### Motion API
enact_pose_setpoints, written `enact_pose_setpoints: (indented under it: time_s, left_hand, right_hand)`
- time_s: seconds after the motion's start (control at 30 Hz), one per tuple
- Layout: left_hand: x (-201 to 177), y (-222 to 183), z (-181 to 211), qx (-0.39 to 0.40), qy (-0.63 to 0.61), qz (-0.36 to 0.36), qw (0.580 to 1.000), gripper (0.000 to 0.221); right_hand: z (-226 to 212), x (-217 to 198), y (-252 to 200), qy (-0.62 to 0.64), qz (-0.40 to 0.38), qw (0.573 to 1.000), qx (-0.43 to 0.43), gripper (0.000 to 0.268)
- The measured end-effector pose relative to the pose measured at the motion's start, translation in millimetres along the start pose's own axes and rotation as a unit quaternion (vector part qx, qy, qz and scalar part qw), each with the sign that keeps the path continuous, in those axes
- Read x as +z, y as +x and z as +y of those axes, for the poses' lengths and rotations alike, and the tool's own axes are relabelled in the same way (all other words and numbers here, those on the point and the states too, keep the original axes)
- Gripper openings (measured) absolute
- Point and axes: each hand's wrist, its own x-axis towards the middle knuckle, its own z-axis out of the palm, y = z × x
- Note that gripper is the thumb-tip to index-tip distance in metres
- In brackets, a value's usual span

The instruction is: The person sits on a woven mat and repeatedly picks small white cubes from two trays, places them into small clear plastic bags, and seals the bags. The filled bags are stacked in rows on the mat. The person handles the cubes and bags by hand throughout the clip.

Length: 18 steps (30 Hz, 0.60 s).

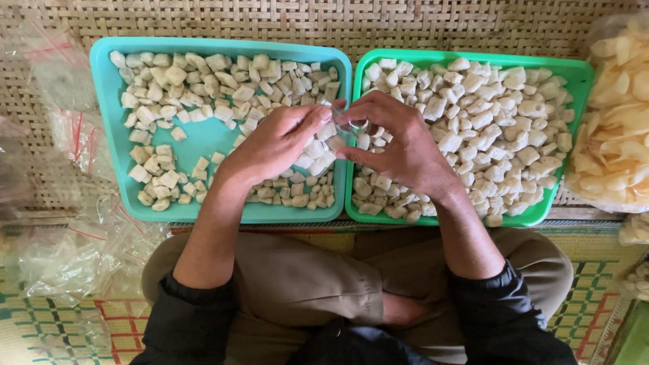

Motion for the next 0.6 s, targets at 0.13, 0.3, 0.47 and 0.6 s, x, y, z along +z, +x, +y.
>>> enact_pose_setpoints:
  time_s: [0.13,0.3,0.47,0.6]
  left_hand:
    - [-0.2,-2.3,9.4,0.039,0.029,0.028,0.998,0.052]
    - [0.9,3.9,-4.1,0.031,-0.033,-0.007,0.999,0.041]
    - [1.1,2.9,-3.0,0.040,0.011,0.003,0.999,0.042]
    - [1.9,2.4,-1.3,0.031,0.021,0.012,0.999,0.042]
  right_hand:
    - [3.3,3.4,-0.8,0.008,-0.011,1.000,0.015,0.045]
    - [11.0,5.8,-1.2,0.003,-0.002,1.000,-0.006,0.035]
    - [15.5,8.0,-1.9,0.003,-0.014,1.000,0.008,0.045]
    - [9.1,8.0,1.3,0.044,-0.008,0.999,0.031,0.039]
